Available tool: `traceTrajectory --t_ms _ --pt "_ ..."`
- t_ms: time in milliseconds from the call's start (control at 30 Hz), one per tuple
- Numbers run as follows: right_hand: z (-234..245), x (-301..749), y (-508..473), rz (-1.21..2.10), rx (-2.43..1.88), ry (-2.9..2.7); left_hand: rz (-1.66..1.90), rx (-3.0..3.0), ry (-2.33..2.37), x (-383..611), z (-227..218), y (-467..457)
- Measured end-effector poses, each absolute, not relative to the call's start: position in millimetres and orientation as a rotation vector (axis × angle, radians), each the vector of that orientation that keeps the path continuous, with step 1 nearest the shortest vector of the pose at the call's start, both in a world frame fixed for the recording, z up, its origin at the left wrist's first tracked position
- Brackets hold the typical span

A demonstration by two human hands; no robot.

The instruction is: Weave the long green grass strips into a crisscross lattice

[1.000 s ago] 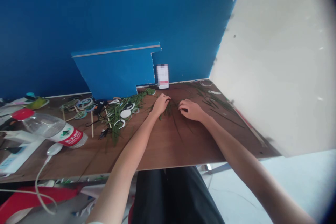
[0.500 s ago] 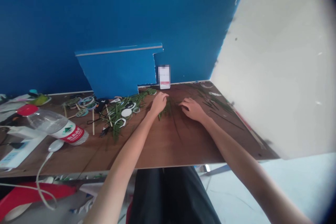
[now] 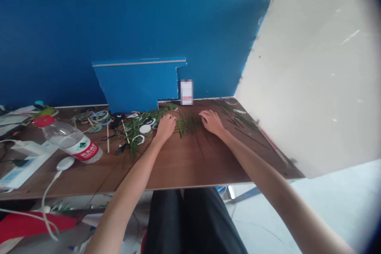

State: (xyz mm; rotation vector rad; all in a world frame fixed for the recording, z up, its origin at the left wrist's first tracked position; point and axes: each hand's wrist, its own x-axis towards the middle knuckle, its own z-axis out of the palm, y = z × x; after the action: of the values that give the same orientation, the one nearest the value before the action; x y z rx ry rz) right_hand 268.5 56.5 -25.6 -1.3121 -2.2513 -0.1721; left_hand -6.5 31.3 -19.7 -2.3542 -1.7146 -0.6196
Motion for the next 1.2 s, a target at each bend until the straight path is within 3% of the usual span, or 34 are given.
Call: traceTrajectory --t_ms 1200 --pt "-34 267 70 -0.149 -1.286 -2.469 -0.490 -2.488 -1.668 -1 -23 28"
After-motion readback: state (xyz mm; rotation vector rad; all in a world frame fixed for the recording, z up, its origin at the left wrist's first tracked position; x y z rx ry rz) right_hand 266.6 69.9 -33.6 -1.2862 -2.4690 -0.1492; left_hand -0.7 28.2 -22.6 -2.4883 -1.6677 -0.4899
